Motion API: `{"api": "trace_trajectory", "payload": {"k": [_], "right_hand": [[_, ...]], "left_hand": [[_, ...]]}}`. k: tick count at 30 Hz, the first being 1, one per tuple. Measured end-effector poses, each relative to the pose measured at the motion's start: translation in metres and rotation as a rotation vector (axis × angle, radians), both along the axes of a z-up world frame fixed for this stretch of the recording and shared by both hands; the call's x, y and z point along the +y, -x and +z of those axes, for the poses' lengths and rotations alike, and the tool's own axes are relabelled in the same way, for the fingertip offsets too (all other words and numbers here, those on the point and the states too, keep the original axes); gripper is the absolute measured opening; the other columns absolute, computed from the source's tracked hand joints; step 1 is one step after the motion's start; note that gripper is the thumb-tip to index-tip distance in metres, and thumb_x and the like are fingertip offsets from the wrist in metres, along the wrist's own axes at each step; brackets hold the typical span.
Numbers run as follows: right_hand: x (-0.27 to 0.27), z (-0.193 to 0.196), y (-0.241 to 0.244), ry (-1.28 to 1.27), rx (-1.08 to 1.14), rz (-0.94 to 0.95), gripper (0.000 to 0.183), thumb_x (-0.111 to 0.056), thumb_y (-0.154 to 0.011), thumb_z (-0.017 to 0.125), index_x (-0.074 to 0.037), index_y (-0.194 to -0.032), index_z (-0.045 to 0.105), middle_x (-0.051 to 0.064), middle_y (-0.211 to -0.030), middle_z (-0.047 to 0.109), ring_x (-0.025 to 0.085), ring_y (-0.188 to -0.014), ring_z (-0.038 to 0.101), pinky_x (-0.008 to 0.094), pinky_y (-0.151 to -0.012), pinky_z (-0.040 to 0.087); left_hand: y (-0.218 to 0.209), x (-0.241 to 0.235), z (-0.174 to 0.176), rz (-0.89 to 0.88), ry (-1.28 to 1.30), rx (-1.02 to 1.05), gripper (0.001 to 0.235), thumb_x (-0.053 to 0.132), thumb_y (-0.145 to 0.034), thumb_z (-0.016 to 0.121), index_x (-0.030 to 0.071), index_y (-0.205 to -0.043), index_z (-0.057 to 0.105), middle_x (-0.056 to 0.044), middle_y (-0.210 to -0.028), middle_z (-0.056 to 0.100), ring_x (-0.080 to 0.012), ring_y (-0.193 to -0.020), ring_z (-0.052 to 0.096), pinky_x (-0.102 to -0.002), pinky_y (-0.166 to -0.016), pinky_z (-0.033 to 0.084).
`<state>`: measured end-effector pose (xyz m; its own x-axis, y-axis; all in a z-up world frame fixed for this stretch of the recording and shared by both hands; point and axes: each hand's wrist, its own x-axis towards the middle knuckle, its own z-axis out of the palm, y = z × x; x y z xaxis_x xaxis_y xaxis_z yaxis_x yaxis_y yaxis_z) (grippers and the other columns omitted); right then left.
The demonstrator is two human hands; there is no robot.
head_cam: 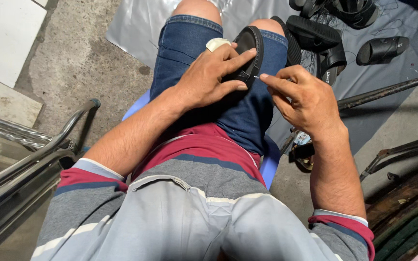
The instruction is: The person sits on a blue plastic chair and sews a black slipper held on their lap. They use a needle and thread to stitch the upper part of the slipper, repeatedly pulling the thread through the material.
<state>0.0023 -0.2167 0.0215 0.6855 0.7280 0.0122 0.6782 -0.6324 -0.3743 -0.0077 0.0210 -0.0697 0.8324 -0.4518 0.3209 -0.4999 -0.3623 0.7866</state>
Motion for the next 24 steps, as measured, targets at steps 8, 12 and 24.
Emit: {"api": "trace_trajectory", "payload": {"k": [8,12,24], "right_hand": [[-0.004,-0.005,-0.005,0.042,-0.051,-0.007,0.036,-0.009,-0.088,0.067,-0.019,-0.122,0.062,0.003,-0.1,0.058,0.019,-0.074,0.058,0.033,-0.055,0.047],[-0.004,-0.009,-0.003,0.05,-0.052,-0.033,0.036,-0.009,-0.088,0.067,-0.021,-0.121,0.062,0.002,-0.1,0.058,0.018,-0.07,0.057,0.033,-0.051,0.045],[-0.005,-0.013,-0.002,0.052,-0.018,-0.074,0.041,-0.008,-0.085,0.064,-0.021,-0.123,0.062,0.003,-0.098,0.057,0.019,-0.072,0.059,0.034,-0.054,0.047]], "left_hand": [[-0.003,-0.009,0.003,0.057,-0.215,0.125,0.064,0.042,-0.086,0.07,0.03,-0.139,0.035,-0.004,-0.097,0.046,-0.0228,-0.089,0.05,-0.042,-0.071,0.041],[-0.004,-0.011,0.003,0.06,-0.241,0.118,0.065,0.042,-0.085,0.072,0.031,-0.139,0.035,-0.004,-0.097,0.047,-0.0236,-0.088,0.05,-0.042,-0.07,0.04],[-0.008,-0.014,0.004,0.049,-0.289,0.12,0.068,0.043,-0.082,0.074,0.034,-0.137,0.035,-0.004,-0.096,0.048,-0.0256,-0.085,0.05,-0.043,-0.068,0.04]]}}
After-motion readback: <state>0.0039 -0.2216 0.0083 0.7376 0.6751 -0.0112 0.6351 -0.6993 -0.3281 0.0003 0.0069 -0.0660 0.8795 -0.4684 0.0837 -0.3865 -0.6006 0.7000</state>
